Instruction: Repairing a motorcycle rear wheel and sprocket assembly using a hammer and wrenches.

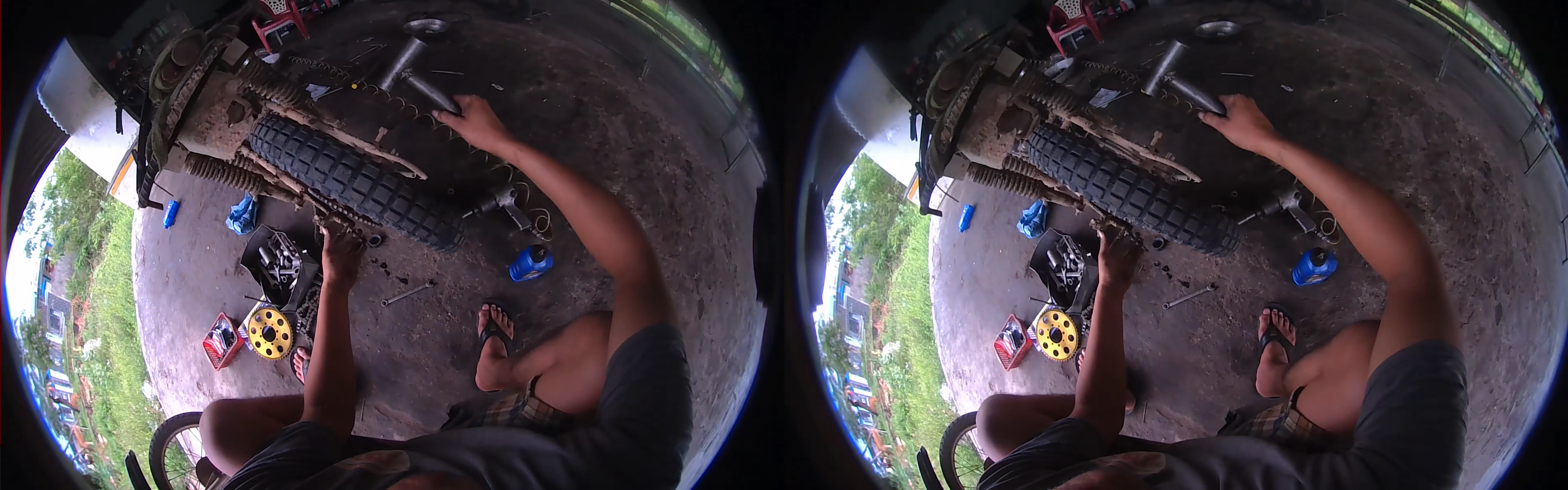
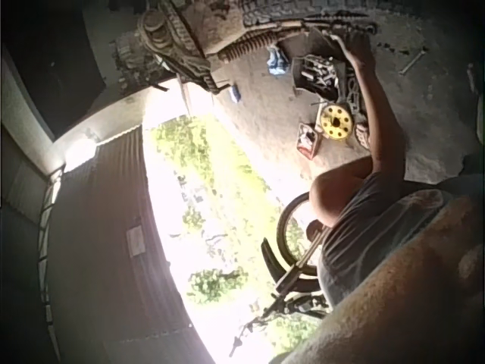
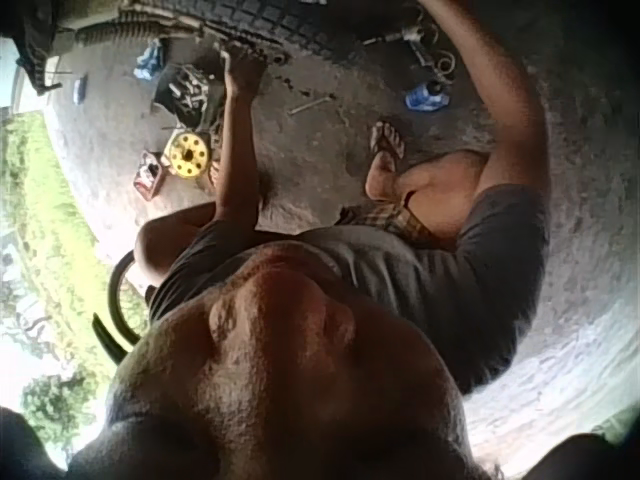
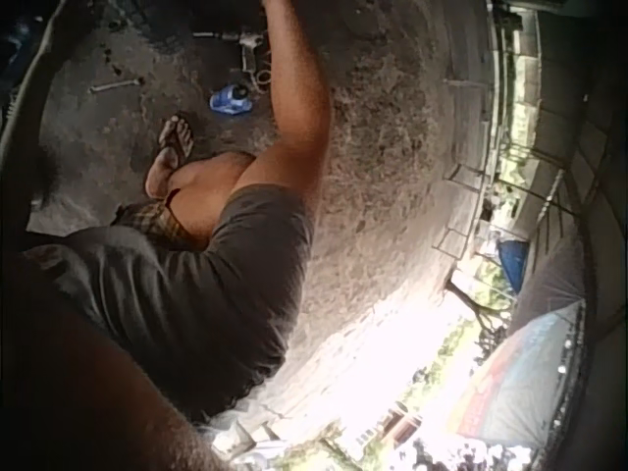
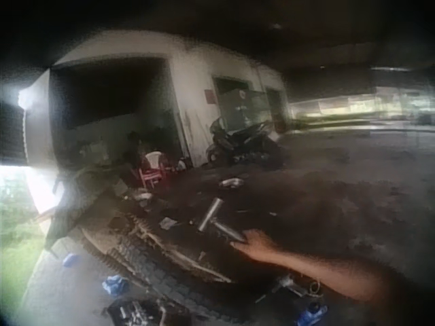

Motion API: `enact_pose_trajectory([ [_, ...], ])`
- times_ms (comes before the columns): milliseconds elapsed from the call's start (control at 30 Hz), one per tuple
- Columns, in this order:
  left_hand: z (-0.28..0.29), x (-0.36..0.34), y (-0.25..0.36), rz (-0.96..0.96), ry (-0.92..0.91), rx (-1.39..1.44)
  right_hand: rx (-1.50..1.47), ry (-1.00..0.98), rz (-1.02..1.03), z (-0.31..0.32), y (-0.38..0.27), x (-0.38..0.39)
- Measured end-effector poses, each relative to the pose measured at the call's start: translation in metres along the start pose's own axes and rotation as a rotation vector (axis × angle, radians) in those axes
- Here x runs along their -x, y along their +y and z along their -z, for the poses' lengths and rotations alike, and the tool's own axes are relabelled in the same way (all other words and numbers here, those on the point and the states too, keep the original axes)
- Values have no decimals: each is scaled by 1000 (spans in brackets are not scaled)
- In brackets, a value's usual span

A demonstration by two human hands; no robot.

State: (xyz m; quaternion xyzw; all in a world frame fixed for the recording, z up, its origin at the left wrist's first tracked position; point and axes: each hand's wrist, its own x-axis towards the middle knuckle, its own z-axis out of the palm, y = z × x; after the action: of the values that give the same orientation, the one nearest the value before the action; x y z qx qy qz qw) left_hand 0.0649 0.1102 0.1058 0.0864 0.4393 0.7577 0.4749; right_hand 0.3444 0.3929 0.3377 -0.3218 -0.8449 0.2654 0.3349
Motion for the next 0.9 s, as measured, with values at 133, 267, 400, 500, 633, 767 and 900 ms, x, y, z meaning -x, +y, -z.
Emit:
enact_pose_trajectory([
  [133,1,-6,-3,129,-84,165,-67,-147,-393,-49,76,-3],
  [267,7,-20,-10,40,-226,99,-45,-125,-336,-79,115,-16],
  [400,11,-34,-15,25,-241,130,-111,-162,-419,-100,113,-33],
  [500,14,-39,-15,41,-209,154,-105,-319,-409,-114,99,-31],
  [633,14,-42,-14,98,-127,147,-14,-513,-235,-110,98,-29],
  [767,11,-40,-15,126,-69,180,-60,-281,-369,-111,99,-31],
  [900,9,-35,-14,150,-11,192,-121,-426,-426,-120,89,-24],
])
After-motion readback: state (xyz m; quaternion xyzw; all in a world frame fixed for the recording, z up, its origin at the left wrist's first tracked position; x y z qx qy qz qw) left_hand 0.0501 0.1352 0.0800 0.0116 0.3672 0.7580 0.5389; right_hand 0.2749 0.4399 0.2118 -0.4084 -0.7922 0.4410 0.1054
